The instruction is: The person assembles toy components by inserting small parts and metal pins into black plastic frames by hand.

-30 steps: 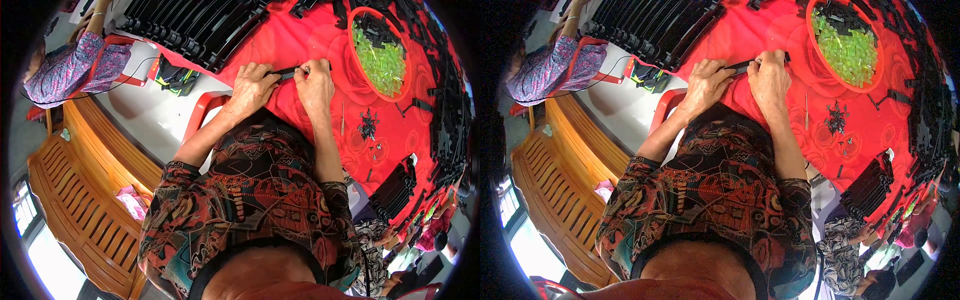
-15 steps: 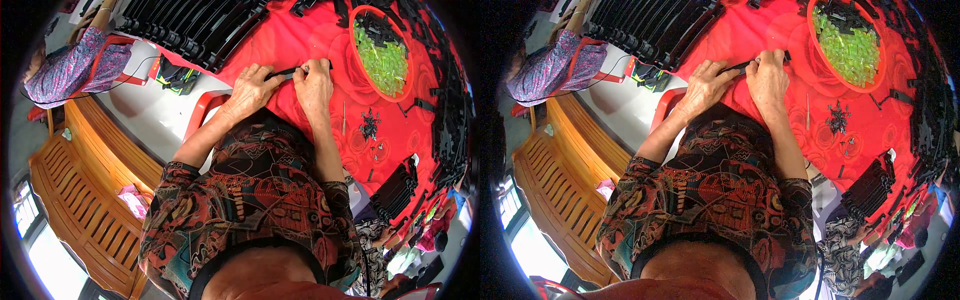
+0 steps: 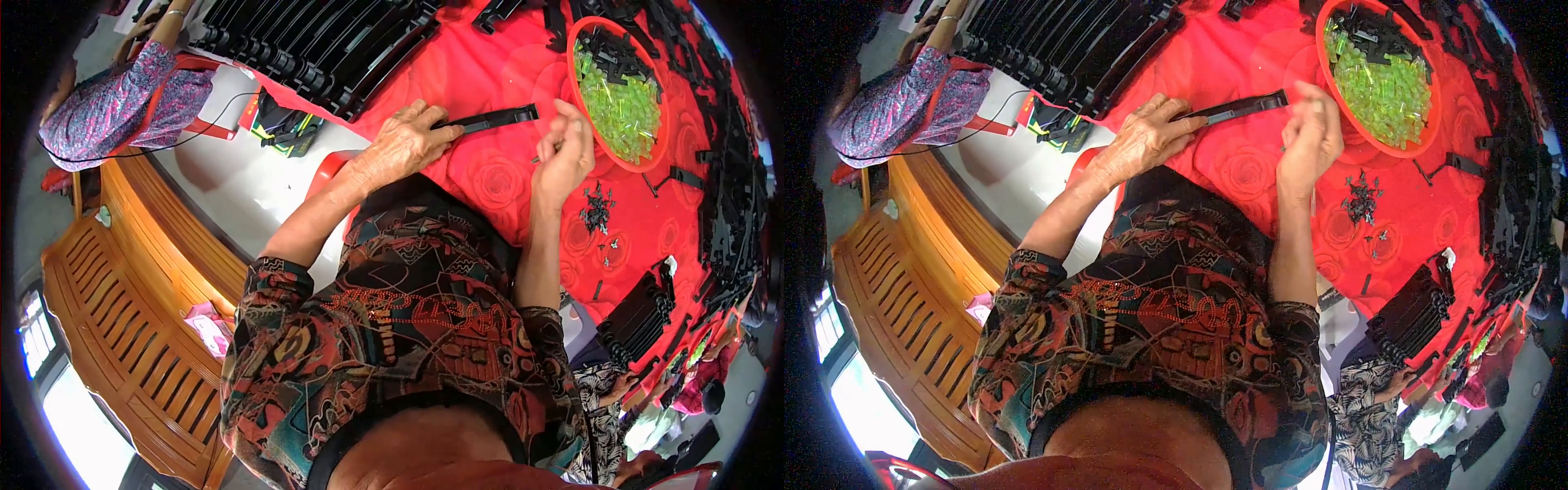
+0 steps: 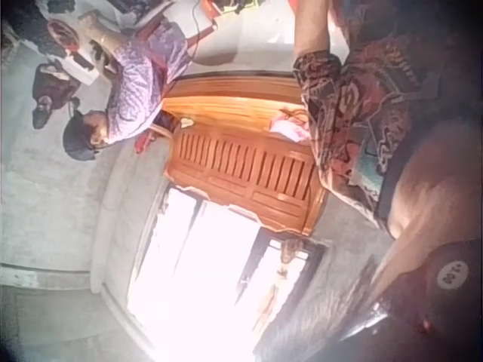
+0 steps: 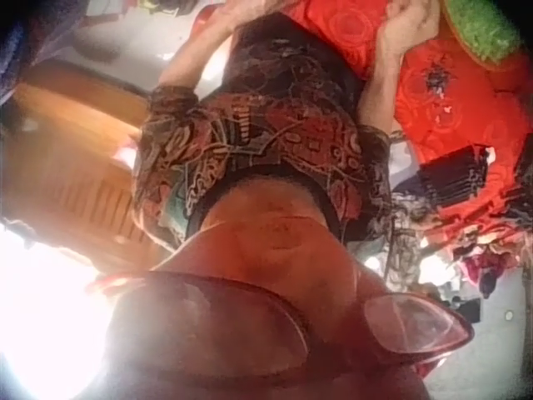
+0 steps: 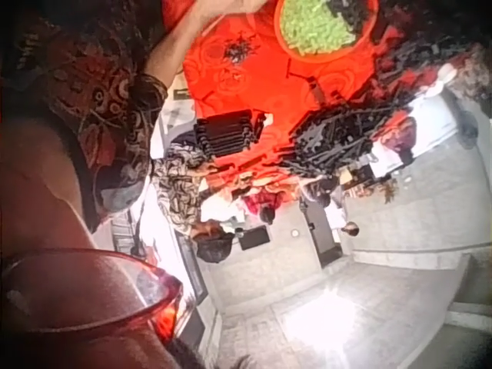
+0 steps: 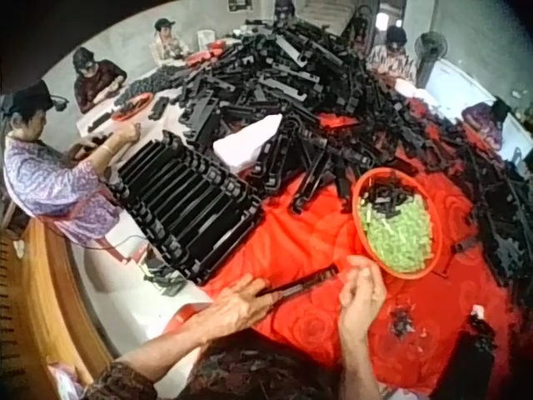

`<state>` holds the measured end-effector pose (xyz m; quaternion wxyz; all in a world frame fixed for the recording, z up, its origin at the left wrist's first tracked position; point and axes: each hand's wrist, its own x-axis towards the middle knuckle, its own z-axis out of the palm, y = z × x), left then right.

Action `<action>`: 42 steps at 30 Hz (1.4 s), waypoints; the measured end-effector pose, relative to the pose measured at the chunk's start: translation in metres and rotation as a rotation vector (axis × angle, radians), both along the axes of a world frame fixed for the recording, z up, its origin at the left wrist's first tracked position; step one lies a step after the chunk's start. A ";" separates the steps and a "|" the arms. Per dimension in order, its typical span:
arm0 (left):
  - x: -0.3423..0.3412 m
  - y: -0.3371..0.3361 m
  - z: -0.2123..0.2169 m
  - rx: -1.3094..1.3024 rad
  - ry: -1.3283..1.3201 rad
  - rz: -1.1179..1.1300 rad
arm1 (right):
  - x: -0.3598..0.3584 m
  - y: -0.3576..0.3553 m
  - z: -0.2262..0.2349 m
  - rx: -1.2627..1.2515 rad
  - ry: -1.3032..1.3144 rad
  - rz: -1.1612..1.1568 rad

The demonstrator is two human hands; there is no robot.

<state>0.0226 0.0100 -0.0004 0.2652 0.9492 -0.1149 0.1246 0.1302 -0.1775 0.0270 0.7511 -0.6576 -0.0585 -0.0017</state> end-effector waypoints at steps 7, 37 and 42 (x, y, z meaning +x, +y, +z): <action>0.004 -0.003 0.005 0.011 0.044 -0.011 | 0.017 0.005 -0.005 0.749 0.096 0.212; 0.010 -0.035 -0.001 0.065 -0.049 0.275 | 0.017 0.053 -0.016 0.331 0.280 -0.025; 0.010 -0.032 0.000 0.046 -0.046 0.258 | 0.015 0.058 -0.019 0.223 0.224 0.001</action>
